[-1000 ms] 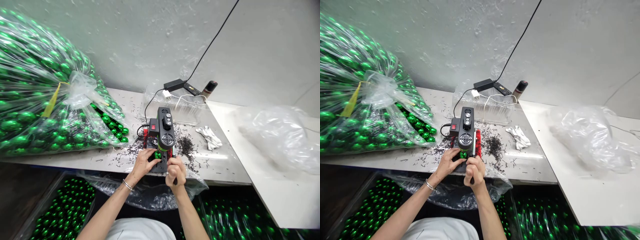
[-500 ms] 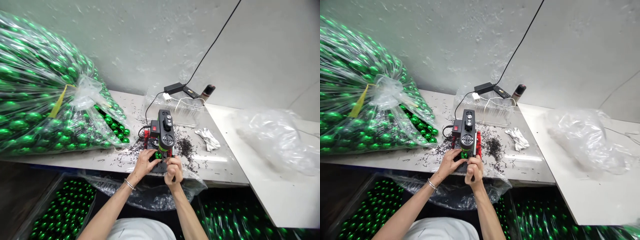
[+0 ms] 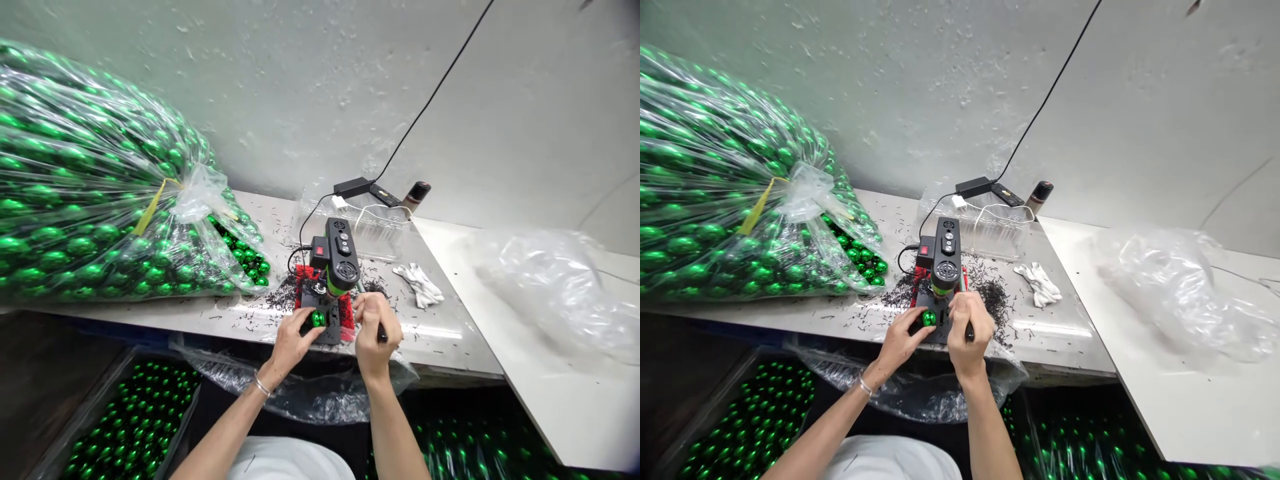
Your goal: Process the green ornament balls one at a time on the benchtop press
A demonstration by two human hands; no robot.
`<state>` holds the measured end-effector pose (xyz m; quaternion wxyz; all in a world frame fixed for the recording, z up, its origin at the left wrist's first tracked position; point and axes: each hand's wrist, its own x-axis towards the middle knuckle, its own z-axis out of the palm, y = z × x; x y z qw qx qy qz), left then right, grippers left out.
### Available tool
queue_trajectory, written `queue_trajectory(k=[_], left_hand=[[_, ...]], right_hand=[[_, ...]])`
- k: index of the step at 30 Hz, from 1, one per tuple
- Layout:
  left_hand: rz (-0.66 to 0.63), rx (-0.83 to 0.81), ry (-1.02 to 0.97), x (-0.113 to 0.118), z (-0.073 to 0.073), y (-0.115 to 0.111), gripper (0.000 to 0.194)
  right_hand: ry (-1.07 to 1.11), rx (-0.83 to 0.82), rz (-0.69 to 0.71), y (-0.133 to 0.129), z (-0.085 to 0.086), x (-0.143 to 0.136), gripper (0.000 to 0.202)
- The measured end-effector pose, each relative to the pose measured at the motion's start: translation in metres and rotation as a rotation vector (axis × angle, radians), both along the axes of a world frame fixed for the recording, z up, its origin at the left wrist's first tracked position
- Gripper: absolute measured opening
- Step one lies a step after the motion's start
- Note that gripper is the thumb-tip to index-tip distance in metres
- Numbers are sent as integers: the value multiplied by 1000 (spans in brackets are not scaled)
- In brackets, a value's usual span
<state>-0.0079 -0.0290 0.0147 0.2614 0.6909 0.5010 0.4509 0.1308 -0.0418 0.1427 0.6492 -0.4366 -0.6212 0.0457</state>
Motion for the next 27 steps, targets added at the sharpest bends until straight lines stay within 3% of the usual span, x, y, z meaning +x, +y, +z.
queue_trajectory(k=[6,9,14,17,19,20,22,24,27], left_hand=[[-143,-124,-85,-7,-5,-50,33],[-233,-120,31,-10,-12,-62,36],[-276,-2,248,-11,-12,-68,64],[-145,153,235,-19,5,-43,41],[51,258,269,-33,23,-8,26],[165,263,324,-42,32,13,26],[298,117,515,-60,49,54,29],[248,-93,734,-72,60,88,29],[192,-199,804,-77,65,116,29]], right_hand=[[-37,29,-24,-2,-10,-2,32],[-47,35,-25,-3,-13,-1,32],[-42,46,-4,-2,-15,1,30],[-36,50,8,-1,-16,1,30],[-33,62,9,-1,-17,1,30],[-32,70,12,-1,-16,1,30],[-34,86,17,0,-16,0,30],[-37,95,17,0,-16,0,30],[-48,99,18,0,-18,1,29]])
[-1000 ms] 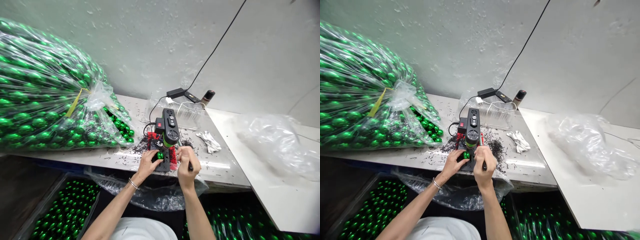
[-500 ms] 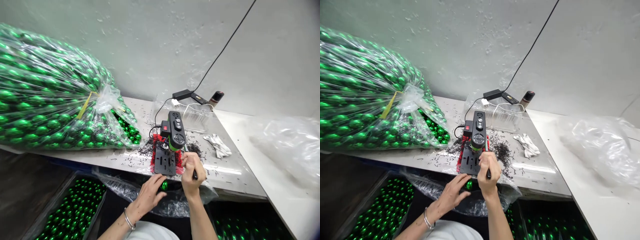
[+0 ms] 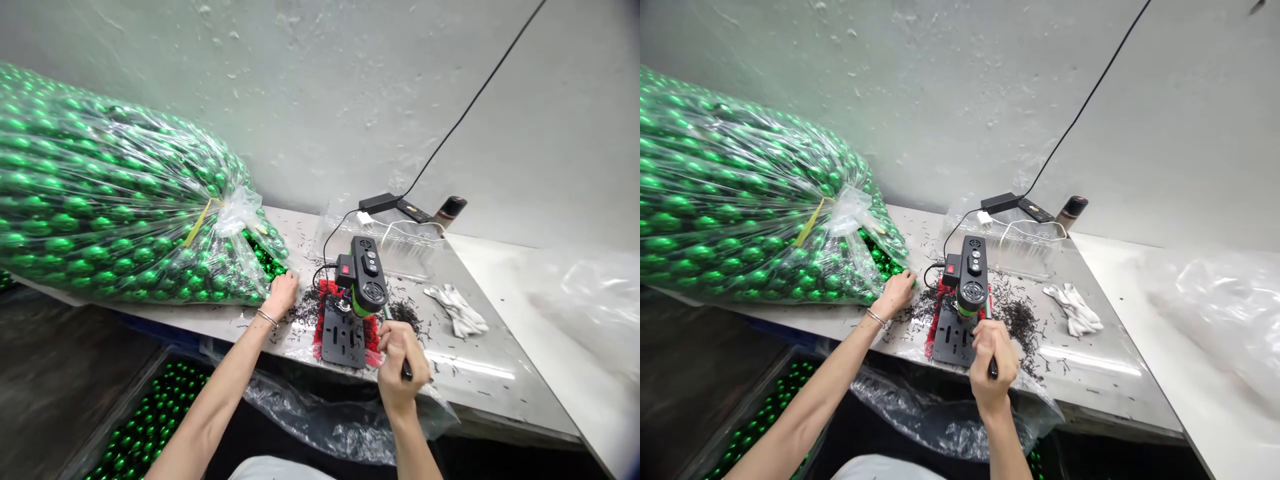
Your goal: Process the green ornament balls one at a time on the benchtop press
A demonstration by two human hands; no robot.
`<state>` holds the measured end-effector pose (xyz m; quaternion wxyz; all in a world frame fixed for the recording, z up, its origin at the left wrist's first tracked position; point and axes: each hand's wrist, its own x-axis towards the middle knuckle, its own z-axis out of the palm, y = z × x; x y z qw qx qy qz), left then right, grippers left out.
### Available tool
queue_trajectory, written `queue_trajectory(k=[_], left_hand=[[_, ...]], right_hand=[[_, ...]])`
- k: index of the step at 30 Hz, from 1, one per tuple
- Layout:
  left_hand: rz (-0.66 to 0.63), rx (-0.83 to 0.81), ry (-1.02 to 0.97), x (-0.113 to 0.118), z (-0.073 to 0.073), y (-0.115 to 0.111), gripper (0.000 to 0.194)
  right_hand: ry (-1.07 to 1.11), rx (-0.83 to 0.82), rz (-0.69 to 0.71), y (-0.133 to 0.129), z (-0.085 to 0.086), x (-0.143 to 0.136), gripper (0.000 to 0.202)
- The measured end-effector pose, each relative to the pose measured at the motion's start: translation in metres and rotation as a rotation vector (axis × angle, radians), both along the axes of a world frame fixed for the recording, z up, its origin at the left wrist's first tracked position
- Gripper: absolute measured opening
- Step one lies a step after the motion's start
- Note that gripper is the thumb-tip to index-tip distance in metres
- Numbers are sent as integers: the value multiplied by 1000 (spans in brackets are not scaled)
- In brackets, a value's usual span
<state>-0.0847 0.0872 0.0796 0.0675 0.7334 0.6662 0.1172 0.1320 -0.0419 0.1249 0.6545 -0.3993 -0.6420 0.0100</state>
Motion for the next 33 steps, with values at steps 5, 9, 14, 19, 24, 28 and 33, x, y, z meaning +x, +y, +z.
queue_trajectory(k=[5,9,14,19,24,28,33], left_hand=[[8,-26,-62,1,1,0,25],[78,-8,-562,-7,3,-24,34],[221,-338,-1757,9,-8,-64,35],[268,-618,-2011,46,-26,-87,30],[270,-552,-1987,66,-39,-93,34],[203,-428,-1840,71,-45,-92,48],[29,-263,-1481,76,-59,-89,43]], right_hand=[[-23,-1,-1,0,-3,2,29],[-16,-10,-3,0,-3,2,29],[14,-25,-32,0,-1,0,30],[23,-68,-34,-2,6,0,30],[41,-106,-18,0,20,0,32],[65,-98,-16,3,26,-2,33],[58,-101,-15,3,27,-2,33]])
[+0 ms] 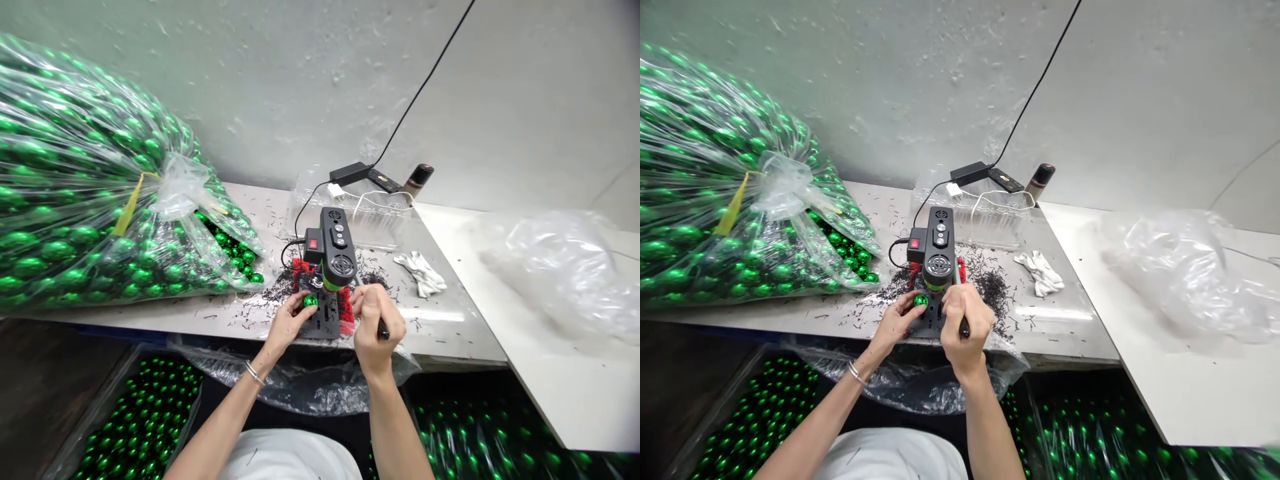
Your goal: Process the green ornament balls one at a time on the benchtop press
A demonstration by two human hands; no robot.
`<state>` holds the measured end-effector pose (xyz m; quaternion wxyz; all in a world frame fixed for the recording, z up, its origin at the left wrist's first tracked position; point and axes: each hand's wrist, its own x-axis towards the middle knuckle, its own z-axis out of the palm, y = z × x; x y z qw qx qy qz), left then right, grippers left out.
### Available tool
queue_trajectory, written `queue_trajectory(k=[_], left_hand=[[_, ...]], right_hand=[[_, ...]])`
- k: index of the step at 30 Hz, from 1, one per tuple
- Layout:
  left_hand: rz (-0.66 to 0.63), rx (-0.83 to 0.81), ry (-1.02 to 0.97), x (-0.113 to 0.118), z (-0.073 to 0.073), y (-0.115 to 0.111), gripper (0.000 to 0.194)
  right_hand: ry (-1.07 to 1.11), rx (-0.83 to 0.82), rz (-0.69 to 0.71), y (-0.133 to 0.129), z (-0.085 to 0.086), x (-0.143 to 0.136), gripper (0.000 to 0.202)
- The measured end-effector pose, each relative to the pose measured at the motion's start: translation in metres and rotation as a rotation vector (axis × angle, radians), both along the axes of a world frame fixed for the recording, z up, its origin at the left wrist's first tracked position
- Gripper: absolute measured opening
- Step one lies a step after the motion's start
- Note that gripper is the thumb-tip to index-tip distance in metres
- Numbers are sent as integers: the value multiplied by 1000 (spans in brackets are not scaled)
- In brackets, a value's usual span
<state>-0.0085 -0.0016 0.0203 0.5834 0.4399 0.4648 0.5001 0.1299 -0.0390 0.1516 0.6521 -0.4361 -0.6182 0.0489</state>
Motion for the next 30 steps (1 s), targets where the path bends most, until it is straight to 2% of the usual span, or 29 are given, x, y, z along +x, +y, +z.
queue_trajectory(k=[3,6,10,15,20,24,30], left_hand=[[22,131,273,4,-7,0,35],[49,226,548,9,-7,-3,30],[26,343,745,12,-3,-5,31],[17,442,834,12,-5,-5,30],[8,461,849,14,-4,-2,28],[4,462,850,15,-3,-1,27],[0,491,836,13,-8,-3,30]], right_hand=[[-10,-20,-13,-2,-1,0,32],[-22,-35,-30,-4,-2,0,31],[-23,-39,-35,-5,-3,0,30],[-34,-34,-12,-5,-5,2,29],[-74,-5,-18,-7,-12,2,28],[-90,44,3,-10,-30,4,27],[-225,123,19,-6,-69,13,25]])
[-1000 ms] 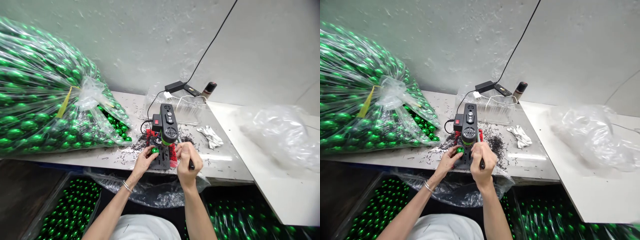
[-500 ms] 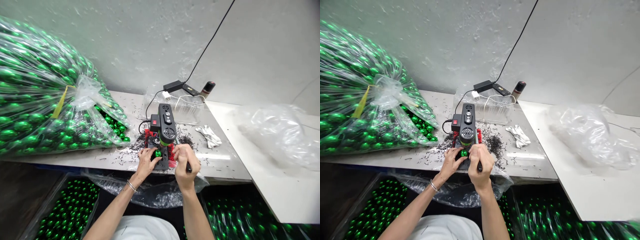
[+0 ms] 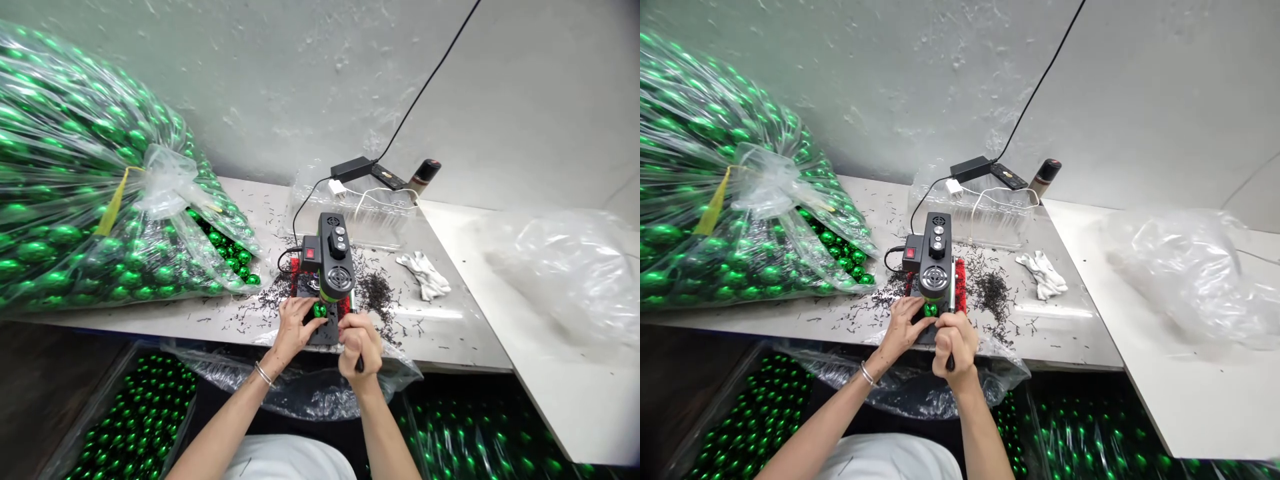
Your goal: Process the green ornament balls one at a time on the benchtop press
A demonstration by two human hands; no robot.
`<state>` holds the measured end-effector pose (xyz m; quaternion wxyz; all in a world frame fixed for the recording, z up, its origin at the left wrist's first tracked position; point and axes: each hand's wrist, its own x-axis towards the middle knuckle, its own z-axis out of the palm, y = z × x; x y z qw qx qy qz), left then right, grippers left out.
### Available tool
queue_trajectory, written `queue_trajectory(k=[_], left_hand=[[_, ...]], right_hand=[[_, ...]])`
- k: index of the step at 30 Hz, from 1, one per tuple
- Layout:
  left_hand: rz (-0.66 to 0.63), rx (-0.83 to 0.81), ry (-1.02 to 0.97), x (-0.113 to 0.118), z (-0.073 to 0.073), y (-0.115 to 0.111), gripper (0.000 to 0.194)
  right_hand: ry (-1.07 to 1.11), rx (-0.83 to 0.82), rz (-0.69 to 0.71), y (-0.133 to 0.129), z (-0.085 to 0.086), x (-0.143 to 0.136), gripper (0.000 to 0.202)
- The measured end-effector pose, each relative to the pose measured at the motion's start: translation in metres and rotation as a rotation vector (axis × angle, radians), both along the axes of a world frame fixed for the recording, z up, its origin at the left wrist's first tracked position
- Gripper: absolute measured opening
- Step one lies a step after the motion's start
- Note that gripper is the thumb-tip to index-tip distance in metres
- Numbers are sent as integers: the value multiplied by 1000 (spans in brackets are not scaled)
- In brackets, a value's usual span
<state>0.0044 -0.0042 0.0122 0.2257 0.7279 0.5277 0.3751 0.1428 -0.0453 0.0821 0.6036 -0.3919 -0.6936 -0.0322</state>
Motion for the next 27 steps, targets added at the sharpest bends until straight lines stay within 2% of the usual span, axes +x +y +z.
queue_trajectory(k=[5,15,19,21,23,27], left_hand=[[-9,29,-18,-1,-3,0,31],[-5,25,-46,1,-6,0,29],[-9,25,-71,1,-6,0,30],[-10,12,-79,2,-4,1,31],[0,-2,-86,3,-2,4,33],[29,-11,-128,3,1,-2,34]], right_hand=[[-11,29,-60,3,-21,0,30],[114,44,-62,6,-48,-4,29],[63,36,-55,7,-55,-3,27],[35,53,-49,7,-51,-2,26],[48,64,-19,7,-37,0,26],[123,4,8,5,13,1,27]])
